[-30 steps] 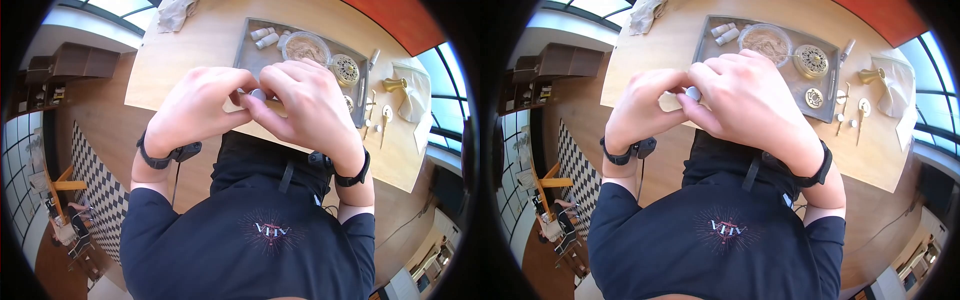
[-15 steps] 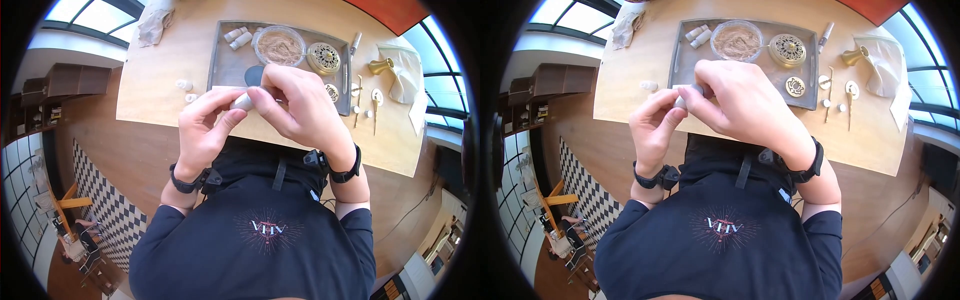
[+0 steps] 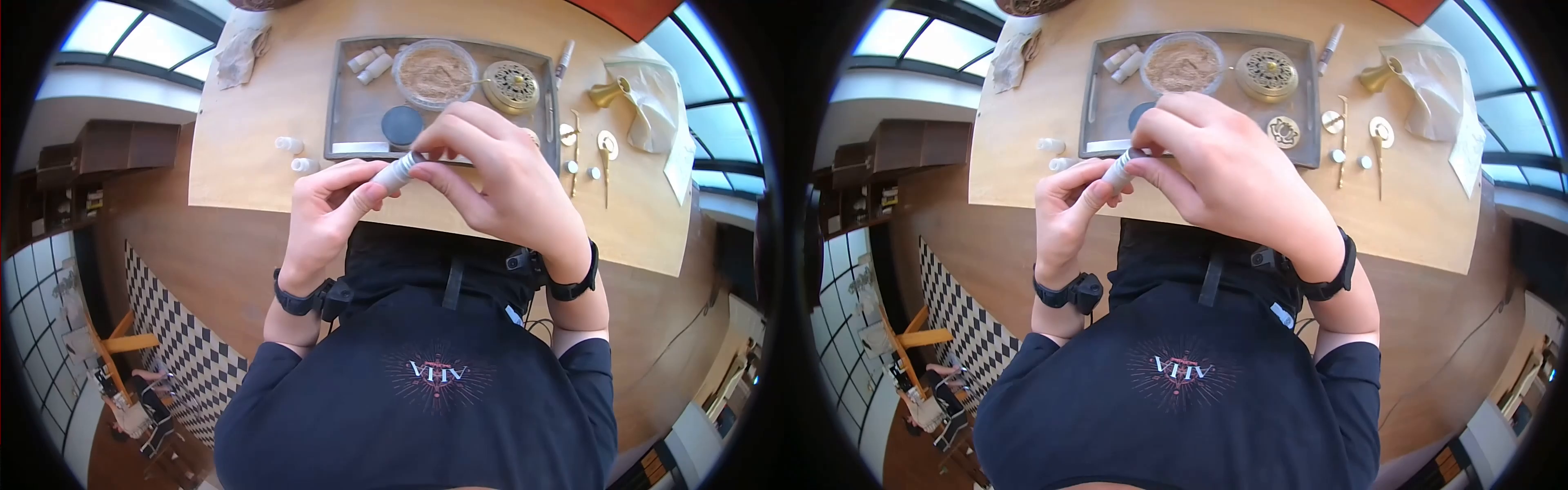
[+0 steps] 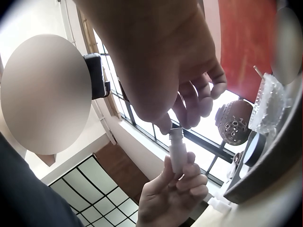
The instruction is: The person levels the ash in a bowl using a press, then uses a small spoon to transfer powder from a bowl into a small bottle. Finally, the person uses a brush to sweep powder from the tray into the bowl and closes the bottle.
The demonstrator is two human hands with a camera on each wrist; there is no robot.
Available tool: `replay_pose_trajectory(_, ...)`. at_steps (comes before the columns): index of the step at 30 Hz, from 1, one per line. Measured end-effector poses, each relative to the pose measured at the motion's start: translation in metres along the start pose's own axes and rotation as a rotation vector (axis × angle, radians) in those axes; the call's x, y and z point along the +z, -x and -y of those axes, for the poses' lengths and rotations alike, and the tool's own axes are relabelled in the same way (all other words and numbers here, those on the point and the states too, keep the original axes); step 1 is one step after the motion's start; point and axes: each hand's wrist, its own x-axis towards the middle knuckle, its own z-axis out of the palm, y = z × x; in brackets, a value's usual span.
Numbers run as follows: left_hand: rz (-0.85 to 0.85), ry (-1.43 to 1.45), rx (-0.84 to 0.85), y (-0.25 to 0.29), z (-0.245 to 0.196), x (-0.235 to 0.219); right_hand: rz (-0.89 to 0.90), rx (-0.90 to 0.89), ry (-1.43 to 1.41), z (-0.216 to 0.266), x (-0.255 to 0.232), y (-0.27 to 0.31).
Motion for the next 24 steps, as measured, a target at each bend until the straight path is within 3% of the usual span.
replay_pose_trajectory(4, 0.104, 0.121, -0.083, -0.002, 0.013, -0.004, 0.016, -0.065, -0.03, -0.001, -0.007, 0.008)
replay_pose_trajectory(7, 0.265, 0.429, -0.167, -0.012, 0.027, -0.004, 0.026, -0.098, -0.029, -0.003, -0.012, 0.017)
replay_pose_trajectory(9, 0.359, 0.476, -0.22, -0.018, 0.034, 0.001, 0.003, -0.103, -0.021, -0.003, -0.016, 0.024)
replay_pose_trajectory(16, 0.64, 0.655, -0.504, -0.039, 0.055, 0.046, -0.169, 0.084, 0.042, 0.004, -0.055, 0.074)
replay_pose_trajectory(19, 0.701, 0.664, -0.405, -0.043, 0.058, 0.052, -0.281, 0.287, 0.303, -0.006, -0.078, 0.1)
replay_pose_trajectory(22, 0.671, 0.656, -0.336, -0.047, 0.058, 0.049, -0.255, 0.529, 0.672, -0.035, -0.088, 0.132)
replay_pose_trajectory(24, 0.632, 0.641, -0.309, -0.049, 0.055, 0.044, -0.203, 0.63, 0.74, -0.052, -0.083, 0.148)
